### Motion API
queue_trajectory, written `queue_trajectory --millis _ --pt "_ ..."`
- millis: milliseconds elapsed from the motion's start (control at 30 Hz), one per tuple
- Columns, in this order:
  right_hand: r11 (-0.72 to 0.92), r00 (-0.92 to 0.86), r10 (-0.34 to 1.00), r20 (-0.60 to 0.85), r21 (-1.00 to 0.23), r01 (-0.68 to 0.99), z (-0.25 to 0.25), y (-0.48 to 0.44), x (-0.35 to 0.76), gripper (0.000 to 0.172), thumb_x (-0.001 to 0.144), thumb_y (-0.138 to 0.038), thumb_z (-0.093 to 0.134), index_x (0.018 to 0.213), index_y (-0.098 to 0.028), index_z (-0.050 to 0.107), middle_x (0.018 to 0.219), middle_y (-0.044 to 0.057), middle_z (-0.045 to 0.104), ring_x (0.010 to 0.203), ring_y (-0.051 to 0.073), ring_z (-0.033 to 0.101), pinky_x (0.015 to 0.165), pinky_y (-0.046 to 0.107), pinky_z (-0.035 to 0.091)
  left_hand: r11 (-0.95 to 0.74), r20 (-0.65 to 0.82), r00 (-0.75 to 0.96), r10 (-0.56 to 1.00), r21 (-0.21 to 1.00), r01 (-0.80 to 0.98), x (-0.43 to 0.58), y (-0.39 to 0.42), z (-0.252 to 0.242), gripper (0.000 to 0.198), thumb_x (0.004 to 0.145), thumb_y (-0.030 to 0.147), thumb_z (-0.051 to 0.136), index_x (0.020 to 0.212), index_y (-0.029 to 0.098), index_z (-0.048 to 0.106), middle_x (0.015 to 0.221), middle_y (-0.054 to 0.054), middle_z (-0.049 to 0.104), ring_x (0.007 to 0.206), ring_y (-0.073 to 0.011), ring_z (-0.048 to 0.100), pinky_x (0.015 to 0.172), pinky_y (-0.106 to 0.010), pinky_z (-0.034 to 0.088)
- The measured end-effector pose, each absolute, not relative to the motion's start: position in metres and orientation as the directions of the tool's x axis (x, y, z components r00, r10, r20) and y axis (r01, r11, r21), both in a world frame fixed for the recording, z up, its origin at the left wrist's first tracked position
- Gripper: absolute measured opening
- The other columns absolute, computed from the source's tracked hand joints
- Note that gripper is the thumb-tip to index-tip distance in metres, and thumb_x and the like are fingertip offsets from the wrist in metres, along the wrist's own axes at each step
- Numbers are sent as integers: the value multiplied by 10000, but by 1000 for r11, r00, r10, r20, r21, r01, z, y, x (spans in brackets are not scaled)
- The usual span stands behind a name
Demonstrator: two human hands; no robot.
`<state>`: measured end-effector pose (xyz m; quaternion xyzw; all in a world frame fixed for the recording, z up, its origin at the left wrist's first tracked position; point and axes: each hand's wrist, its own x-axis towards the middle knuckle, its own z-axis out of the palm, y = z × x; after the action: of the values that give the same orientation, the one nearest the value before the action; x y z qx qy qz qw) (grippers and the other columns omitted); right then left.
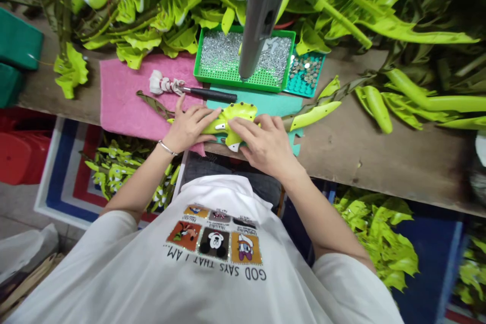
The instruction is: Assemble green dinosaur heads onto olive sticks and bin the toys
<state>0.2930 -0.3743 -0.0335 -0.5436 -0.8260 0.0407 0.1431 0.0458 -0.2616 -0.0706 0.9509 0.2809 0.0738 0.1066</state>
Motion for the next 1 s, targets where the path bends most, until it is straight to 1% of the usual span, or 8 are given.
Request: queue_trajectory --millis 167,300,433,600,733,833,900,1000 --pt "587 -567 809 154 -172 791 -24 -356 291 581 842 -105 578 1409 -215 515 1294 65 706 1120 290 543 875 414 393 -877 78 878 472 146 458 55 -254 -73 627 980 507 530 1504 170 454 1123 -118 710 1082 -278 601 1163 -578 267" --pt "666 -649 746 152 -171 726 -25 -345 298 545 862 -96 558 1397 -191 527 1195 83 744 1074 270 569 834 380 405 -903 77 901 427 92 420 55 -251 -75 652 993 553 465 1469 107 487 1071 -153 705 1052 -291 602 962 -442 443" --pt "705 -681 710 180 -196 682 -34 -340 305 531 877 -111 569 1393 -228 543 1139 71 759 1110 263 567 856 382 393 -913 99 908 408 71 402 57 -251 -78 616 1026 524 390 1445 89 508 1005 -146 708 977 -271 614 807 -365 465" --pt "695 -673 718 177 -231 681 -45 -338 309 465 914 -158 560 1369 -253 579 1062 70 777 1137 268 569 867 399 383 -915 115 908 402 62 398 61 -251 -81 567 1037 473 388 1430 86 519 975 -137 712 932 -262 618 790 -363 471" --pt "673 -653 736 177 -301 676 -45 -337 311 457 896 -160 584 1340 -262 609 1036 63 783 1157 276 581 883 416 421 -891 115 891 440 182 417 59 -251 -78 562 999 465 504 1449 129 505 1071 -143 714 1068 -272 630 939 -410 465" --pt "648 -647 746 159 -394 651 -38 -337 313 472 877 -177 611 1337 -284 613 1052 59 775 1155 279 610 893 435 475 -818 200 806 557 301 490 46 -263 -74 691 894 486 677 1480 185 467 1363 -176 613 1363 -335 493 1155 -514 313" --pt "612 -594 775 217 -492 619 -28 -335 316 419 887 -234 632 1295 -329 632 1041 37 766 1049 259 665 850 429 523 -684 300 620 725 419 597 34 -279 -76 897 796 572 754 1523 192 391 1533 -209 446 1503 -394 290 1210 -571 210" --pt "473 -182 868 463 -653 591 -10 -323 319 383 869 -322 696 1232 -421 624 1027 11 728 899 240 695 767 438 567 -318 359 60 931 723 614 25 -307 -88 996 828 639 679 1583 214 189 1625 -227 260 1553 -369 162 1217 -566 226"
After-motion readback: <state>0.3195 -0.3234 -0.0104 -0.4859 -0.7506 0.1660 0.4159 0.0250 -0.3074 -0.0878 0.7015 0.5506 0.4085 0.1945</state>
